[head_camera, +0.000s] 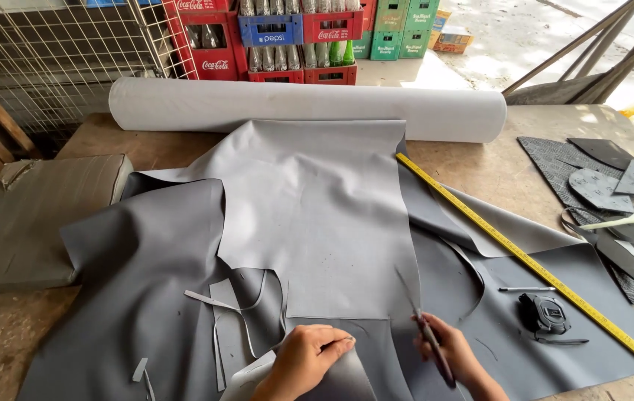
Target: The person measures and marks a large sheet of gray fabric using a yellow ruler and a pen. They then use scissors to cut the fabric along the marked lines, creating rectangular pieces. The person also marks diagonal lines on a smaller cut piece of fabric.
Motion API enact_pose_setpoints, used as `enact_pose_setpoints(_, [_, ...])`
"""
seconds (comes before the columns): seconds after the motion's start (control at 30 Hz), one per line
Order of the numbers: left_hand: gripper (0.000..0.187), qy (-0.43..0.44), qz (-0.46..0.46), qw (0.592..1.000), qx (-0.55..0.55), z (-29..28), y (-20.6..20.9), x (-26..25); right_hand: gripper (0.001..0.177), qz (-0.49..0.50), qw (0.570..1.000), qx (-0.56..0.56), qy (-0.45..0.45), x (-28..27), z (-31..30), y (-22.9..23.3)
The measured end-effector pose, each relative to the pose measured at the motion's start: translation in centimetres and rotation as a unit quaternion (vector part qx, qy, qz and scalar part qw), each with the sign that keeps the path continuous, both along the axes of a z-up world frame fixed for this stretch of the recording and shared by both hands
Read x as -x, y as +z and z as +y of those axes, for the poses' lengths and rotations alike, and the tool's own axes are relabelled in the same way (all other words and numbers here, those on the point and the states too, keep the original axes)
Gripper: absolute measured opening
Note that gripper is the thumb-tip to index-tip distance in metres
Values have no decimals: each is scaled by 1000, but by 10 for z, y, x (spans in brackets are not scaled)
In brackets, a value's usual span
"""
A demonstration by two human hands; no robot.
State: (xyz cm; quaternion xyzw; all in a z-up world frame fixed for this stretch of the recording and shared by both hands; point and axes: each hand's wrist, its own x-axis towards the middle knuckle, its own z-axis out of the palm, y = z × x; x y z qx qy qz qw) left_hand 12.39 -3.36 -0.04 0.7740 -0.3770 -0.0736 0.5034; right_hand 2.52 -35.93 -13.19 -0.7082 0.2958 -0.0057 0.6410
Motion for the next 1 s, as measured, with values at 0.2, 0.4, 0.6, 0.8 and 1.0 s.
enact_pose_setpoints(0.2, [21,-29,69,997,9,-22,18,8,45,-192,907,280,250,43,54,102])
enact_pose_setpoints(0.4, [13,-79,59,993,61,-28,30,17,52,-150,894,337,252,50,46,100])
enact_pose_setpoints(0.6, [14,-45,72,994,64,-29,28,24,42,-172,869,383,262,54,41,107])
enact_pose_setpoints(0.8, [11,-80,76,990,91,-26,35,32,52,-217,857,390,259,56,41,99])
enact_pose_setpoints(1.0, [17,-33,42,996,70,-32,28,38,48,-262,893,314,186,56,44,81])
